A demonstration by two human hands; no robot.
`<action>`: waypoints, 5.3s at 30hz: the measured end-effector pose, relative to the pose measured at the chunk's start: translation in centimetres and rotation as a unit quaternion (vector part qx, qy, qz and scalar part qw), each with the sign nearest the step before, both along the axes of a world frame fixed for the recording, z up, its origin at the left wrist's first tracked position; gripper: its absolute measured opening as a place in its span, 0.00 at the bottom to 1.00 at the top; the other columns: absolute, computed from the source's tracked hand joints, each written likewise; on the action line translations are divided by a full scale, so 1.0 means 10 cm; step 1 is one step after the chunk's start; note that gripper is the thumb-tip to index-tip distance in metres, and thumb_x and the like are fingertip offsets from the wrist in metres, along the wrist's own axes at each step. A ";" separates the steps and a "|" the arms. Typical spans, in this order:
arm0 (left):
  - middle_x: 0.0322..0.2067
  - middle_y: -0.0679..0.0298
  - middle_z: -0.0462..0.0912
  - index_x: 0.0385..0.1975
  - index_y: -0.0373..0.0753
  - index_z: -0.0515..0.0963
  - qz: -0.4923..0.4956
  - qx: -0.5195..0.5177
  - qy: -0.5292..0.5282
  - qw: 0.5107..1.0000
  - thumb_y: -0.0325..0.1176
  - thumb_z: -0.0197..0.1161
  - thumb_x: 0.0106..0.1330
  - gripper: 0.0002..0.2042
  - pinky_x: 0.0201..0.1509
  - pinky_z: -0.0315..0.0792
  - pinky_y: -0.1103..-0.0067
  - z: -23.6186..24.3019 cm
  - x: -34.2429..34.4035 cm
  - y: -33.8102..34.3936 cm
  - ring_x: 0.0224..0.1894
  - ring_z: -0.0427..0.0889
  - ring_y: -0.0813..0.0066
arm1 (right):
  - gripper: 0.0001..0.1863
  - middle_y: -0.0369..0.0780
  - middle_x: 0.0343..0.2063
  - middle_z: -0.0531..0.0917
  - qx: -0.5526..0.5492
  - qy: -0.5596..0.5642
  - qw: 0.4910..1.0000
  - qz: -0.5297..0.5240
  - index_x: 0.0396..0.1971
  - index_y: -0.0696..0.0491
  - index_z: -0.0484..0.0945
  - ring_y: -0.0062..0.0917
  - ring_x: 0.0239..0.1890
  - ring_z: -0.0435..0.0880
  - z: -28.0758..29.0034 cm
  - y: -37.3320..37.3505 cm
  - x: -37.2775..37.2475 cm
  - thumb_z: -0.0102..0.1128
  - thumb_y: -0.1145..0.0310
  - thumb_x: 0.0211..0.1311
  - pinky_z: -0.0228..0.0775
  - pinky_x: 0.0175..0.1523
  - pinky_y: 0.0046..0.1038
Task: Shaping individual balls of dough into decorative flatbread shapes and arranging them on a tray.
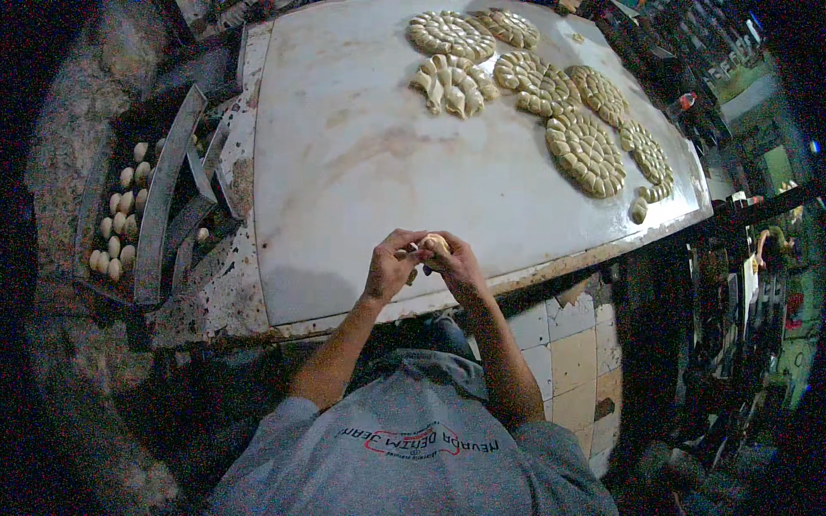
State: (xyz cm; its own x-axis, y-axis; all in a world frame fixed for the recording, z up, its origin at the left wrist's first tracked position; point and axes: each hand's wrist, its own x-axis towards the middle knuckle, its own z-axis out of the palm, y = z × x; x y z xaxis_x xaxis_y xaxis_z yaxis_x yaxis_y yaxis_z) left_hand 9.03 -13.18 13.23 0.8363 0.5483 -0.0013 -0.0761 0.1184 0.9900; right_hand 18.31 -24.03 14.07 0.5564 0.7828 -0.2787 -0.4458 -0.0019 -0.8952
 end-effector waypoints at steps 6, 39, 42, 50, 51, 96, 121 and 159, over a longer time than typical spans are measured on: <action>0.26 0.67 0.75 0.31 0.35 0.77 -0.155 -0.205 0.071 0.964 0.34 0.55 0.63 0.09 0.15 0.63 0.84 -0.31 -0.08 0.14 0.16 0.69 0.85 | 0.14 0.37 0.25 0.76 -0.060 -0.010 0.997 -0.055 0.34 0.60 0.73 0.18 0.24 0.72 -0.17 -0.13 0.29 0.54 0.62 0.59 0.65 0.27 0.21; 0.33 0.57 0.73 0.26 0.39 0.72 0.243 0.458 0.338 0.786 0.28 0.60 0.46 0.08 0.44 0.66 0.67 -0.45 0.66 0.47 0.40 0.69 0.56 | 0.10 0.46 0.33 0.72 -0.311 -0.640 0.695 -0.100 0.30 0.56 0.72 0.39 0.40 0.67 -0.88 0.12 1.83 0.58 0.70 0.46 0.59 0.48 0.39; 0.34 0.56 0.73 0.31 0.38 0.74 0.229 0.460 0.270 0.814 0.27 0.60 0.45 0.11 0.47 0.66 0.68 -0.59 0.27 0.21 0.44 0.68 0.54 | 0.09 0.46 0.37 0.73 -0.229 -0.638 0.730 -0.087 0.32 0.57 0.74 0.39 0.43 0.67 -0.90 -0.16 1.55 0.54 0.70 0.51 0.60 0.47 0.36; 0.23 0.71 0.72 0.36 0.37 0.74 0.121 -0.182 0.039 0.975 0.40 0.56 0.62 0.13 0.22 0.61 0.89 0.06 0.52 -0.28 0.22 0.67 0.87 | 0.14 0.38 0.33 0.78 0.015 0.065 0.998 0.015 0.42 0.59 0.72 0.19 0.35 0.74 -0.04 0.11 0.71 0.53 0.65 0.61 0.68 0.38 0.20; 0.19 0.73 0.70 0.33 0.38 0.73 0.130 -0.205 0.026 0.970 0.41 0.55 0.63 0.11 0.16 0.54 0.89 0.05 0.55 -0.29 0.16 0.62 0.89 | 0.14 0.38 0.33 0.78 0.016 0.063 0.998 0.015 0.42 0.59 0.72 0.19 0.35 0.74 0.09 0.11 0.65 0.53 0.65 0.61 0.68 0.38 0.20; 0.32 0.62 0.71 0.23 0.39 0.72 0.271 0.551 0.247 0.750 0.30 0.59 0.48 0.05 0.40 0.66 0.69 -1.07 -0.66 0.26 0.37 0.70 0.61 | 0.07 0.44 0.36 0.74 -0.192 -0.792 0.578 -0.032 0.33 0.52 0.73 0.35 0.42 0.70 -0.89 -0.58 1.19 0.53 0.73 0.52 0.59 0.49 0.37; 0.35 0.63 0.78 0.38 0.36 0.75 0.282 0.421 0.120 0.853 0.27 0.61 0.51 0.13 0.43 0.72 0.76 2.33 -3.89 3.95 0.38 0.77 0.75 | 0.18 0.43 0.36 0.73 -0.424 -0.615 0.662 0.060 0.37 0.56 0.72 0.35 0.38 0.73 -0.92 -0.09 0.43 0.59 0.68 0.42 0.68 0.39 0.35; 0.63 0.54 0.51 0.52 0.47 0.70 -0.149 0.545 0.202 0.800 0.57 0.53 0.55 0.28 0.63 0.31 0.47 -0.61 -1.04 1.04 0.66 0.41 0.46 | 0.17 0.41 0.42 0.74 -0.634 -0.604 0.439 -0.201 0.40 0.47 0.74 0.39 0.49 0.66 -1.59 0.04 1.53 0.45 0.54 0.55 0.56 0.53 0.42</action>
State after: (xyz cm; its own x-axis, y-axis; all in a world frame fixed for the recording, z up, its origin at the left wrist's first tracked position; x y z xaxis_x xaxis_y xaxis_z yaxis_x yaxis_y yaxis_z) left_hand -1.40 -2.83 7.11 0.9820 0.1849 0.0386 0.1477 -0.8789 0.4536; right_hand 33.56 -23.59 -1.86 0.9199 0.1949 0.3403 0.1599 -0.9787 0.1284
